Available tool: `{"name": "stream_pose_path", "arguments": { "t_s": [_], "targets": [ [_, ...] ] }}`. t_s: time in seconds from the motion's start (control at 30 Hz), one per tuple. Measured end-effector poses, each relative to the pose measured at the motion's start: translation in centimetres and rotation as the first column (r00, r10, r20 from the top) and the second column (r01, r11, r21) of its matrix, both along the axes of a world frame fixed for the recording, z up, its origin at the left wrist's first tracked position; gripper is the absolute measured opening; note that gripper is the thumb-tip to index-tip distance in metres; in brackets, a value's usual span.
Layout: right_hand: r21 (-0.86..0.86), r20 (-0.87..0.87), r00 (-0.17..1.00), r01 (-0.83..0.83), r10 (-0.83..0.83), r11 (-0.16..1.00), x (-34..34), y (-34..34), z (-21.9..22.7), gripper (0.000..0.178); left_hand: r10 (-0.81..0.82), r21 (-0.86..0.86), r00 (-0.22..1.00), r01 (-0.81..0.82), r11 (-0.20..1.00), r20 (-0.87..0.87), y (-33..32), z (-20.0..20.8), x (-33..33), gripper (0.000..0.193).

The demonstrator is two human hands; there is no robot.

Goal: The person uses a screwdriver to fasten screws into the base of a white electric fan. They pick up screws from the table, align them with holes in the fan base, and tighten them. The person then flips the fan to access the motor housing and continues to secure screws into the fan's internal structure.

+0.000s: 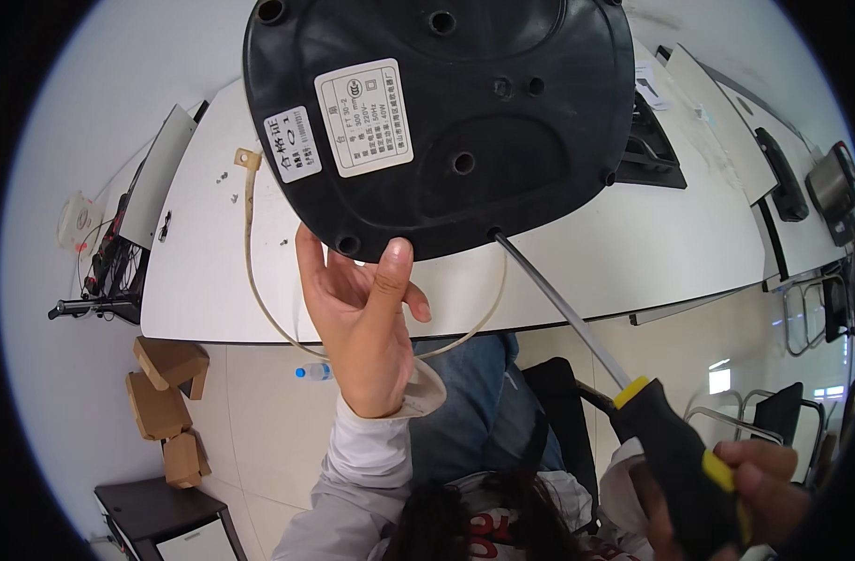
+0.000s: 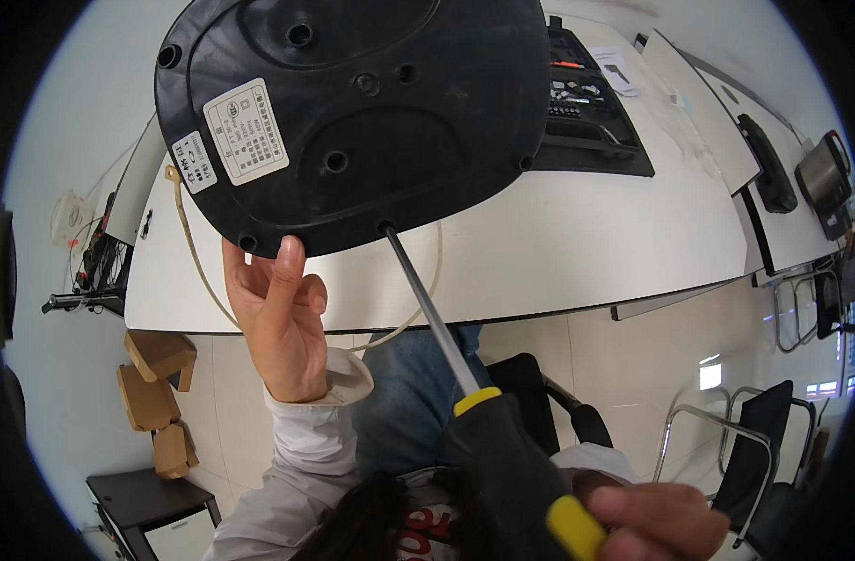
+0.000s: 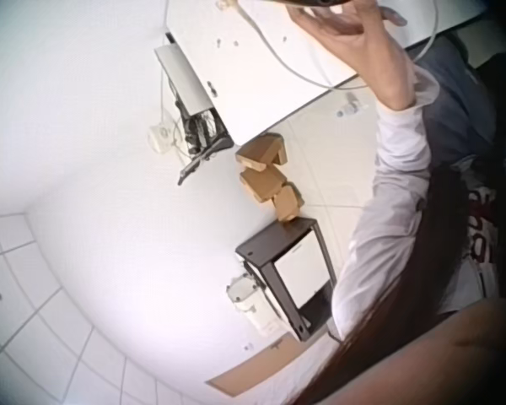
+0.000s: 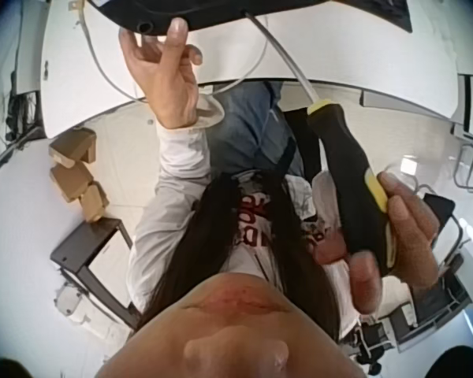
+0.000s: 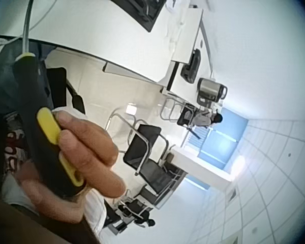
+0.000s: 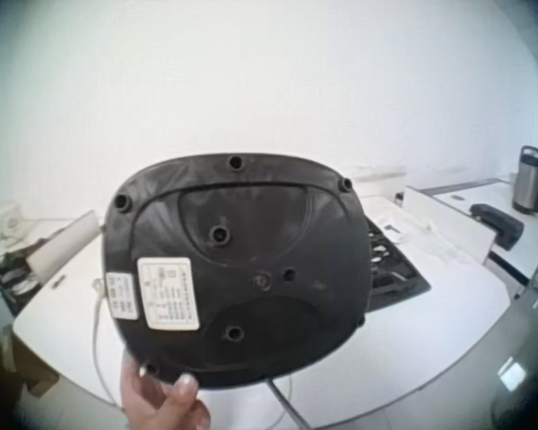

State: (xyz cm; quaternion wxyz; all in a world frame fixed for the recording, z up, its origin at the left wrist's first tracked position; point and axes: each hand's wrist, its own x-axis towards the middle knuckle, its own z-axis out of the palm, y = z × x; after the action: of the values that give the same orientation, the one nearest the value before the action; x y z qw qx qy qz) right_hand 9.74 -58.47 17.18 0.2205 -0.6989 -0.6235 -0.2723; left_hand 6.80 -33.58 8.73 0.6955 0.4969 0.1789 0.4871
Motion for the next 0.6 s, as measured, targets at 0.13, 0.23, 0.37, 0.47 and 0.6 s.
{"name": "stream_pose_path", "arguments": {
  "t_s": [0.13, 0.23, 0.37, 0.47, 0.6],
  "targets": [
    [0.425, 0.020, 0.991, -0.127, 0.131, 0.896, 2.0, 3.3, -3.3, 0.034, -0.028, 0.009, 0.999, 0.029, 1.000, -0.018, 1.1, -0.9, -1.4, 0.064],
    [0.291, -0.562, 0.807, -0.011, 0.180, 0.957, -2.1, 3.0, -0.3, 0.038, -0.070, -0.002, 0.998, 0.070, 0.998, -0.004, 1.1, -0.3, -0.8, 0.063],
    [0.339, -0.574, 0.778, -0.058, 0.256, 0.939, -3.2, 2.6, -1.3, 0.039, -0.077, 0.004, 0.997, 0.077, 0.997, 0.010, 1.1, -0.2, -0.8, 0.062],
    [0.175, -0.675, 0.735, 0.062, 0.073, 0.983, -3.5, 2.6, -0.6, 0.042, -0.058, -0.001, 0.998, 0.058, 0.998, 0.013, 1.1, -0.4, -0.8, 0.061],
    [0.085, -0.271, 0.958, -0.074, 0.095, 0.994, 1.6, 2.0, -0.1, 0.038, 0.016, -0.002, 1.000, -0.016, 1.000, -0.002, 0.6, -0.4, -0.6, 0.054]
  ]
}}
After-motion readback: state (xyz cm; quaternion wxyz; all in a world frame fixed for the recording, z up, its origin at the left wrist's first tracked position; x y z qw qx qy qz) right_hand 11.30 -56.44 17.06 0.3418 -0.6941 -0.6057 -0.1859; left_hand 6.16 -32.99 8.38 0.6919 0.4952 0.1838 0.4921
